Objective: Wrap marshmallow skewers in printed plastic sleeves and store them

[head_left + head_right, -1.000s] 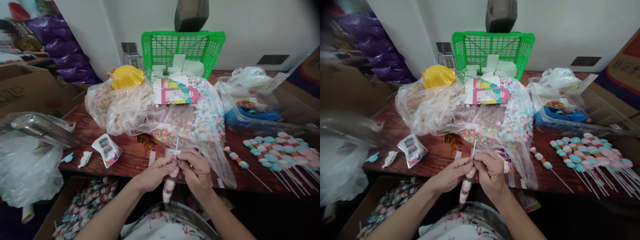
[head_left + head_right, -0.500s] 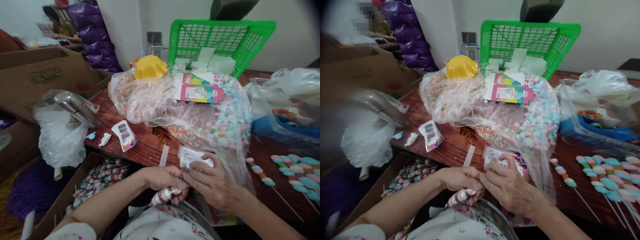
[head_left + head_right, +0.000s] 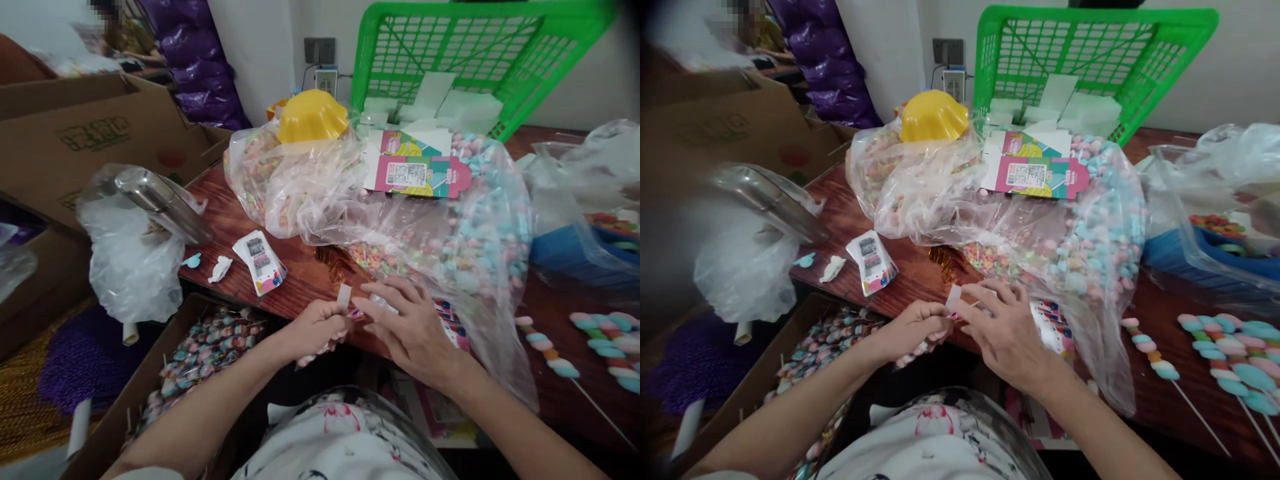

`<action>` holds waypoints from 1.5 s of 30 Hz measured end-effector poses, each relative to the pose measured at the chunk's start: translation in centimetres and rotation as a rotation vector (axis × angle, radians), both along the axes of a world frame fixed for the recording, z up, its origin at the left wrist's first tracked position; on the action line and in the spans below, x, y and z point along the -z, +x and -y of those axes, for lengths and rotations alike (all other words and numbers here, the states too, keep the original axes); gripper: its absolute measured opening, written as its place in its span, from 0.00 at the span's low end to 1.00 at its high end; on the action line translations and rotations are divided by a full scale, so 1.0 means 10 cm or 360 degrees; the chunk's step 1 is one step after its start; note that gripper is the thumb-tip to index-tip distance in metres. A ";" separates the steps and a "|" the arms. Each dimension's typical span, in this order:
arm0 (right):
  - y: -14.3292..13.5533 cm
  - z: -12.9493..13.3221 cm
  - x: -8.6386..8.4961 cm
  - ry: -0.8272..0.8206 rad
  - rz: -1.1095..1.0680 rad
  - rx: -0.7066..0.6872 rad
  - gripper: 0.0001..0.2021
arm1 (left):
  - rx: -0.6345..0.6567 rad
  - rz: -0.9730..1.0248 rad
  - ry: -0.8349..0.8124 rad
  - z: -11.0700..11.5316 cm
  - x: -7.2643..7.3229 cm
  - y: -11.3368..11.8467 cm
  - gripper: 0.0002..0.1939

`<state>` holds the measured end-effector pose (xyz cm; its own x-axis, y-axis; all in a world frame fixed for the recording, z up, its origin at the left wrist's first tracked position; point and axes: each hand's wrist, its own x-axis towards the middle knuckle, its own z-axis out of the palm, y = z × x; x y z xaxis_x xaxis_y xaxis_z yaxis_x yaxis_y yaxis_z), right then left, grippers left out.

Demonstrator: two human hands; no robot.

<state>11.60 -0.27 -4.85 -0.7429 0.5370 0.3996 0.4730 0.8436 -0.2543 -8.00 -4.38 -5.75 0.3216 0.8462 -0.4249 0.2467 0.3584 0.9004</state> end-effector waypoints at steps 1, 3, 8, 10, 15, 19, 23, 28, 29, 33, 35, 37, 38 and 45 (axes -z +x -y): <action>0.00 0.02 -0.03 0.0140 0.0028 -0.0055 0.18 | -0.0032 0.0125 -0.0199 -0.02 0.00 -0.02 0.11; 0.00 0.04 -0.06 0.0292 0.0038 -0.0213 0.17 | 0.0019 0.0294 -0.0427 -0.03 -0.01 -0.05 0.10; -0.06 0.01 0.07 0.0223 0.0066 -0.0427 0.10 | 0.0340 0.0416 -0.0421 -0.02 0.02 -0.13 0.10; -0.11 -0.02 0.12 0.0123 0.0177 -0.0406 0.10 | 0.0403 0.0271 -0.0151 0.00 0.04 -0.15 0.13; -0.28 -0.06 0.11 -0.0399 0.0327 -0.0216 0.08 | 0.0439 -0.0641 0.0817 0.12 0.04 -0.15 0.10; -0.40 -0.27 0.06 -0.0628 0.0393 -0.0077 0.14 | 0.0383 -0.1039 0.1048 0.15 -0.01 -0.24 0.11; -0.48 -0.62 0.17 -0.0392 0.0368 0.0306 0.12 | 0.0127 -0.0781 0.0989 0.12 0.02 -0.41 0.17; -0.65 -0.85 0.36 -0.0194 0.0449 0.0532 0.09 | -0.0212 -0.0069 0.0484 0.17 0.11 -0.46 0.17; -0.68 -0.87 0.37 -0.0181 0.0460 0.0549 0.10 | -0.0289 0.0035 0.0348 0.17 0.10 -0.45 0.16; -0.69 -0.95 0.30 -0.0168 0.0430 0.0577 0.13 | -0.0564 0.0167 -0.0148 0.16 0.02 -0.37 0.17; -0.64 -0.98 0.26 -0.0187 0.0378 0.0536 0.14 | -0.0671 0.0200 -0.0224 0.14 -0.02 -0.34 0.16; -0.58 -1.00 0.25 -0.0218 0.0298 0.0486 0.14 | -0.0747 0.0248 -0.0213 0.13 -0.03 -0.33 0.15; -0.54 -1.00 0.26 -0.0233 0.0244 0.0476 0.14 | -0.0765 0.0280 -0.0213 0.13 -0.01 -0.33 0.14; -0.30 -0.86 0.36 -0.0441 -0.0120 0.0545 0.09 | -0.1053 0.0605 -0.0160 0.11 0.10 -0.45 0.13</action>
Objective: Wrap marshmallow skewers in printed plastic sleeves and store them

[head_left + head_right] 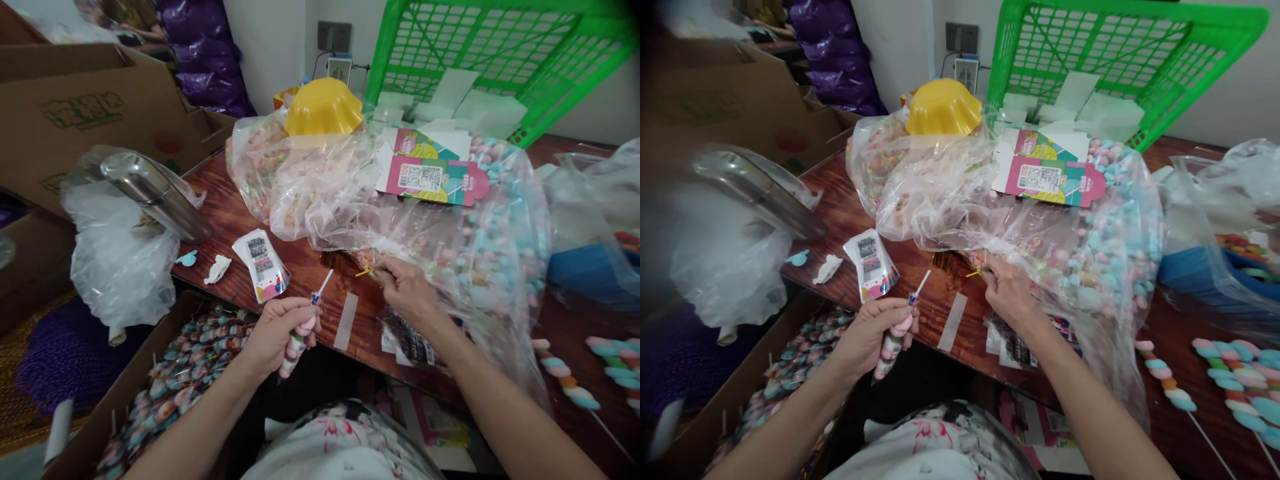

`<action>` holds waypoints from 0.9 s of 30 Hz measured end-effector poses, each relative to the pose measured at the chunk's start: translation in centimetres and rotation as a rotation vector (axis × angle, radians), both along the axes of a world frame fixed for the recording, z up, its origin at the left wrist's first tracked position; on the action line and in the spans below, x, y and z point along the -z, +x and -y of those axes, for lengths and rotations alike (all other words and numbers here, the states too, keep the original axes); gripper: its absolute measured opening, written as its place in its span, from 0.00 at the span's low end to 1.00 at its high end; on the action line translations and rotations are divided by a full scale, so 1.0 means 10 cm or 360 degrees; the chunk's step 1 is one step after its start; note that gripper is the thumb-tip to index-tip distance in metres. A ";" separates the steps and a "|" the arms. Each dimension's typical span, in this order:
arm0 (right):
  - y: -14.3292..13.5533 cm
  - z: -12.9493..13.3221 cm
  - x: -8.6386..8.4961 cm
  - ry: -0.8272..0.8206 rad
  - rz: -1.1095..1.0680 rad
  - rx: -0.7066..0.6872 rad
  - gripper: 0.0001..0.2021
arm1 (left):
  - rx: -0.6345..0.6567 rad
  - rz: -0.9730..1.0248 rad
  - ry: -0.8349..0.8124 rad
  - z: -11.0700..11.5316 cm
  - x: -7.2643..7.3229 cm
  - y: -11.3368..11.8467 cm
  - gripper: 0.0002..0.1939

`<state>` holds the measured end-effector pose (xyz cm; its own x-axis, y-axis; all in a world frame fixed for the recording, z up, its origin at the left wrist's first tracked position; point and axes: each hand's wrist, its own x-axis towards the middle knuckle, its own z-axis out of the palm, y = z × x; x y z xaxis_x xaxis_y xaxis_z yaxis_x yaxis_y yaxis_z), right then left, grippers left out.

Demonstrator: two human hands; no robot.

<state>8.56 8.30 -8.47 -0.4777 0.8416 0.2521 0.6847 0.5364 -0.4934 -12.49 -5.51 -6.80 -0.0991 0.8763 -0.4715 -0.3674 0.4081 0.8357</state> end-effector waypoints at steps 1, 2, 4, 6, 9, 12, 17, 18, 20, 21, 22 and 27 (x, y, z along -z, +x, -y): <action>0.03 0.03 0.02 -0.0044 -0.0038 -0.0009 0.08 | -0.0045 0.0031 0.0000 -0.01 0.00 -0.02 0.12; 0.05 0.06 0.04 -0.0089 -0.0079 -0.0019 0.07 | -0.0078 0.0064 -0.0004 -0.01 -0.01 -0.04 0.12; 0.08 0.12 0.09 -0.0174 -0.0179 -0.0024 0.06 | -0.0114 0.0132 -0.0002 -0.01 -0.02 -0.05 0.12; 0.10 0.17 0.13 -0.0249 -0.0279 -0.0016 0.08 | -0.0119 0.0182 0.0008 -0.01 -0.02 -0.03 0.12; 0.10 0.26 0.14 -0.0304 -0.0362 -0.0006 0.09 | -0.0064 0.0209 0.0018 -0.01 -0.03 0.03 0.11; 0.09 0.31 0.12 -0.0247 -0.0335 0.0029 0.08 | 0.0033 0.0209 0.0030 -0.02 -0.05 0.10 0.12; 0.06 0.35 0.08 -0.0106 -0.0053 0.0042 0.05 | 0.0025 0.0107 0.0039 -0.02 -0.07 0.15 0.14; 0.03 0.36 0.08 -0.0086 0.0029 0.0039 0.05 | 0.0010 0.0090 0.0041 -0.02 -0.06 0.16 0.14; -0.07 0.40 0.08 -0.0039 0.0201 0.0041 0.07 | -0.0030 0.0075 0.0039 -0.01 -0.04 0.17 0.13; -0.12 0.41 0.08 -0.0011 0.0284 0.0043 0.07 | -0.0051 0.0075 0.0036 0.00 -0.03 0.17 0.13; -0.18 0.43 0.08 0.0020 0.0361 0.0043 0.08 | -0.0068 0.0078 0.0033 0.01 -0.02 0.18 0.13; -0.32 0.42 0.14 0.0161 0.0585 -0.0018 0.08 | -0.0086 0.0132 0.0023 0.01 -0.02 0.23 0.13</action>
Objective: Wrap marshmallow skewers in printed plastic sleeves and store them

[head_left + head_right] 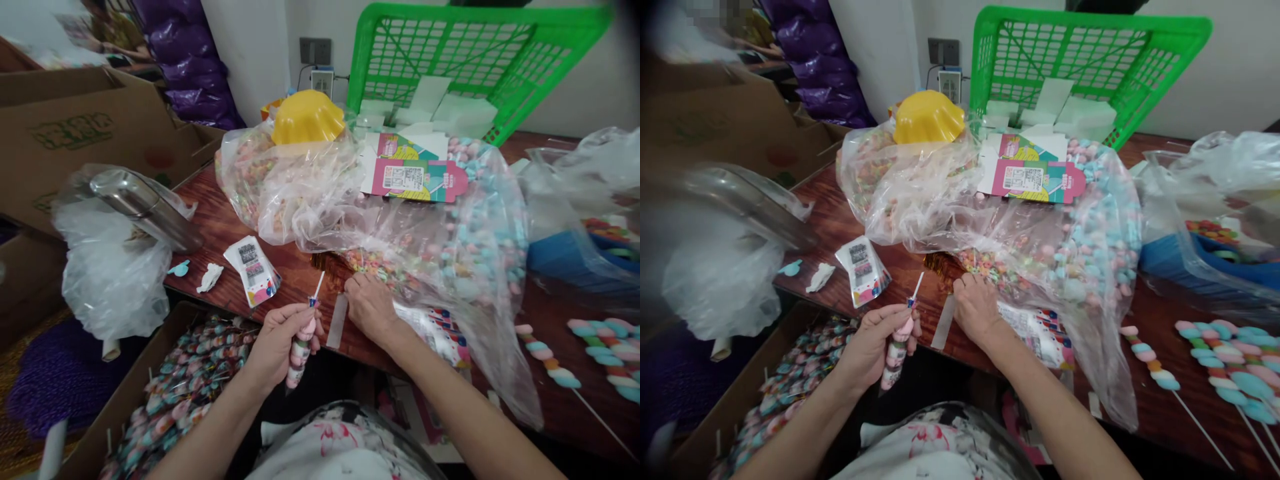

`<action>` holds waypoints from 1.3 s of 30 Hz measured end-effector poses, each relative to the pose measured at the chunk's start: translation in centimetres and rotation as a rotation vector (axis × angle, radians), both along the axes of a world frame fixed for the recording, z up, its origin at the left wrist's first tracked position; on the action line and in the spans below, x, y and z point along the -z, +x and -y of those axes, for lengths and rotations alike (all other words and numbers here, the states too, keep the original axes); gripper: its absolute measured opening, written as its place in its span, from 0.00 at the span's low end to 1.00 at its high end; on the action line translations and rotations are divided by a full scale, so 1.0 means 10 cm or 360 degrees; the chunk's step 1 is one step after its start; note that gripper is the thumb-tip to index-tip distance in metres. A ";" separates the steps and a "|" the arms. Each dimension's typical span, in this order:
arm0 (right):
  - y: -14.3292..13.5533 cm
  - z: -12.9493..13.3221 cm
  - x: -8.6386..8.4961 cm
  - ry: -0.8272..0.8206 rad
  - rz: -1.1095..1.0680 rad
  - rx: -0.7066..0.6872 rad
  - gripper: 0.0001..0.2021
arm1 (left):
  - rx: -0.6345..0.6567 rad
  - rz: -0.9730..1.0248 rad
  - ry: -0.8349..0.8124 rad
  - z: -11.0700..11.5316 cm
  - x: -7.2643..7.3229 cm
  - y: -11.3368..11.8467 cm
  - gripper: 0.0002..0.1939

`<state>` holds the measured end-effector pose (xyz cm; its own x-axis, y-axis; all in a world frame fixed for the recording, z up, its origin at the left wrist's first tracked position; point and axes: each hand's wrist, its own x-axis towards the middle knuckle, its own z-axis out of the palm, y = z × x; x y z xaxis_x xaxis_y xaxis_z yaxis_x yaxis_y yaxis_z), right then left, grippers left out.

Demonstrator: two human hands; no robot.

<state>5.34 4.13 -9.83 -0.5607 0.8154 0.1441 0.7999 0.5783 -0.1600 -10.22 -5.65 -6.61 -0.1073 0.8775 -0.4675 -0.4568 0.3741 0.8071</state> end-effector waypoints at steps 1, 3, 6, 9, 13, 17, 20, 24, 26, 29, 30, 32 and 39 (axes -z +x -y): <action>0.02 0.00 0.01 0.0020 0.0016 -0.0023 0.08 | -0.0001 0.0023 -0.0006 0.00 -0.01 0.01 0.13; 0.09 0.00 0.01 0.0053 0.0025 -0.0059 0.09 | 0.0010 0.0092 -0.0015 -0.01 -0.02 0.02 0.13; 0.25 0.04 -0.02 0.0080 0.0002 -0.0061 0.11 | 0.0024 0.0209 0.0030 -0.03 -0.01 0.05 0.11; 0.34 0.09 -0.05 0.0095 -0.0032 -0.0028 0.09 | 0.0009 0.0281 0.0055 -0.04 0.01 0.09 0.11; 0.25 0.08 -0.05 0.0112 -0.0023 -0.0016 0.04 | -0.0004 0.0307 0.0051 -0.05 0.03 0.14 0.11; 0.08 -0.01 0.01 0.0132 0.0032 -0.0049 0.05 | -0.0010 0.0284 0.0032 -0.04 0.03 0.12 0.10; 0.08 -0.02 0.01 0.0178 0.0042 -0.0086 0.07 | -0.0024 0.0267 0.0016 -0.03 0.02 0.07 0.10; 0.26 0.13 -0.10 0.0252 0.0013 -0.0134 0.11 | 0.0098 0.0264 -0.0001 -0.03 -0.02 0.08 0.11; 0.38 0.25 -0.19 0.0361 -0.0042 -0.0211 0.12 | 0.0254 0.0312 -0.0002 -0.05 -0.03 0.15 0.12; 0.57 0.45 -0.28 0.0572 -0.0220 -0.0341 0.12 | 0.0480 0.0334 -0.0001 -0.10 -0.04 0.35 0.12; 0.64 0.51 -0.31 0.0587 -0.0315 -0.0360 0.12 | 0.0556 0.0324 -0.0001 -0.12 -0.04 0.43 0.12; 0.80 0.64 -0.35 0.0420 -0.0581 -0.0357 0.10 | 0.0691 0.0312 -0.0022 -0.15 -0.05 0.59 0.14; 1.35 0.91 -0.46 -0.1180 -0.1950 0.0597 0.14 | 0.1063 -0.0099 0.0088 -0.17 -0.13 1.00 0.14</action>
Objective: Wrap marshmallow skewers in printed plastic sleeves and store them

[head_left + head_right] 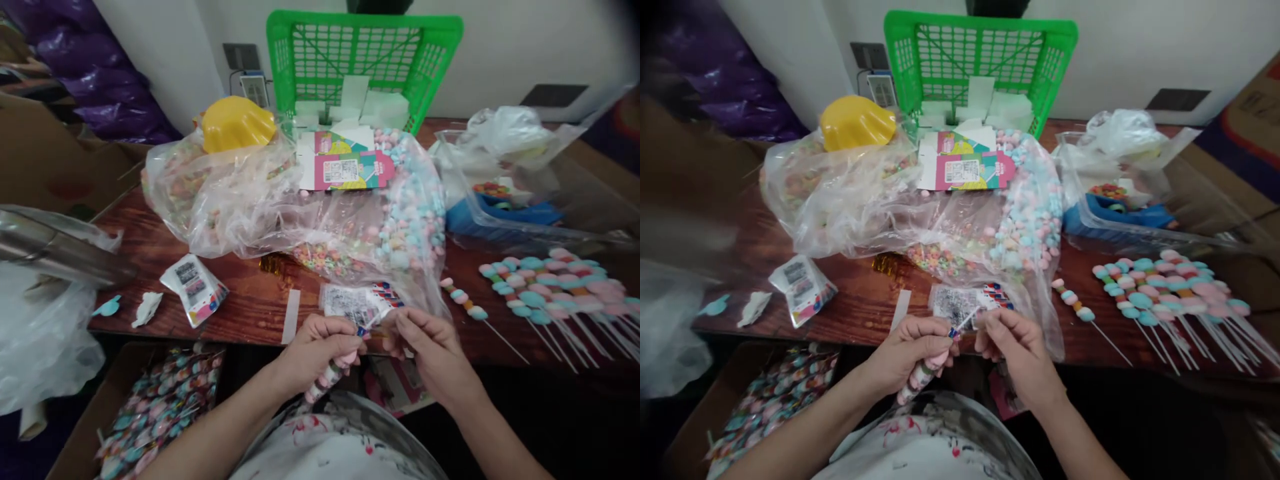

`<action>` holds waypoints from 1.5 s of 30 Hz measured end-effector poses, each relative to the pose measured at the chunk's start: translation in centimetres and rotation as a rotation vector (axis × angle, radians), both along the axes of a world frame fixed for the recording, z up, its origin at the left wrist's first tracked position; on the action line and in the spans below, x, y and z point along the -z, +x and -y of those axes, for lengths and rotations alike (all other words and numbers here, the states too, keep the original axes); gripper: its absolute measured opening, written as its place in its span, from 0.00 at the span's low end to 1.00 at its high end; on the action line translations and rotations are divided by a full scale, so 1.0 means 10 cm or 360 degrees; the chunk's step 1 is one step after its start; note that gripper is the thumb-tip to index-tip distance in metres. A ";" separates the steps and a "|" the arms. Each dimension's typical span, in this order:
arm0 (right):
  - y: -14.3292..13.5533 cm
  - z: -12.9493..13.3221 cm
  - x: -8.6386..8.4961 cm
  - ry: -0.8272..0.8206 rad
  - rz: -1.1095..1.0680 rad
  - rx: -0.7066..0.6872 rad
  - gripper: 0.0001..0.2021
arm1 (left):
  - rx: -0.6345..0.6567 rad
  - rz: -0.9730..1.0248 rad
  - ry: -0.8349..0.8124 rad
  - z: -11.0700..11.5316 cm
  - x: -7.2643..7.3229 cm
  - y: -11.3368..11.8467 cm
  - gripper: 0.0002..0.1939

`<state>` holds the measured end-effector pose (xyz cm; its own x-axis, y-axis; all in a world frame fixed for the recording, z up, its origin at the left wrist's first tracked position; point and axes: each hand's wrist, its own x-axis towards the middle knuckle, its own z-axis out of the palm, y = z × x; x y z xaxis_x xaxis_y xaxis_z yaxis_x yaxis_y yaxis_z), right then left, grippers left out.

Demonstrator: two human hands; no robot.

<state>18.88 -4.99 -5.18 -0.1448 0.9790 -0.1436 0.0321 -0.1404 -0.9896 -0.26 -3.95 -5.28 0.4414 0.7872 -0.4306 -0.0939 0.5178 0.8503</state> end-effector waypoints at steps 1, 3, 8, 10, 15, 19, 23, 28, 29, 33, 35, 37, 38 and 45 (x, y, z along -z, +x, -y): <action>0.06 0.01 -0.01 -0.0108 -0.0067 0.0026 0.16 | 0.0054 -0.0061 0.0123 0.00 -0.03 0.04 0.14; 0.14 0.02 -0.01 -0.0215 -0.0104 -0.0041 0.17 | 0.0154 -0.0148 0.0459 0.01 -0.09 0.10 0.14; 0.23 0.05 0.08 -0.0533 -0.0349 -0.0303 0.18 | 0.0358 -0.0420 0.1213 0.04 -0.18 0.16 0.17; 0.23 0.07 0.12 -0.0642 -0.0464 -0.0339 0.18 | 0.0385 -0.0469 0.1410 0.05 -0.14 0.16 0.16; 0.19 0.10 0.13 -0.0710 -0.0498 -0.0394 0.16 | 0.0453 -0.0412 0.1659 0.08 0.01 0.14 0.10; 0.18 0.10 0.14 -0.0652 -0.0479 -0.0326 0.15 | 0.0420 -0.0468 0.1623 0.10 -0.03 0.16 0.10; 0.28 0.13 0.11 -0.0195 -0.0351 0.0223 0.09 | 0.0061 -0.0405 0.0920 0.11 -0.09 0.22 0.13; 0.23 0.23 -0.07 0.0748 0.0315 0.0510 0.09 | -0.0136 -0.0097 -0.0006 0.05 -0.08 0.34 0.16; 0.18 0.23 -0.09 0.0892 0.0451 0.0369 0.12 | -0.0127 -0.0085 0.0004 0.05 -0.08 0.36 0.16; 0.00 0.14 -0.04 0.1177 0.0739 -0.0011 0.18 | -0.0130 -0.0171 0.0071 0.05 -0.08 0.38 0.14; -0.04 0.10 0.01 0.1210 0.0787 0.0001 0.18 | -0.0101 -0.0173 0.0042 0.06 -0.07 0.36 0.12; -0.05 0.08 0.06 0.1239 0.0773 0.0005 0.17 | -0.0071 -0.0153 0.0014 0.07 -0.04 0.32 0.12; -0.06 0.07 0.07 0.1247 0.0760 0.0002 0.17 | -0.0071 -0.0147 0.0009 0.08 -0.03 0.30 0.13; -0.09 0.17 0.15 0.1271 0.0799 0.0263 0.18 | -0.0130 -0.0157 0.0181 0.09 0.03 0.27 0.19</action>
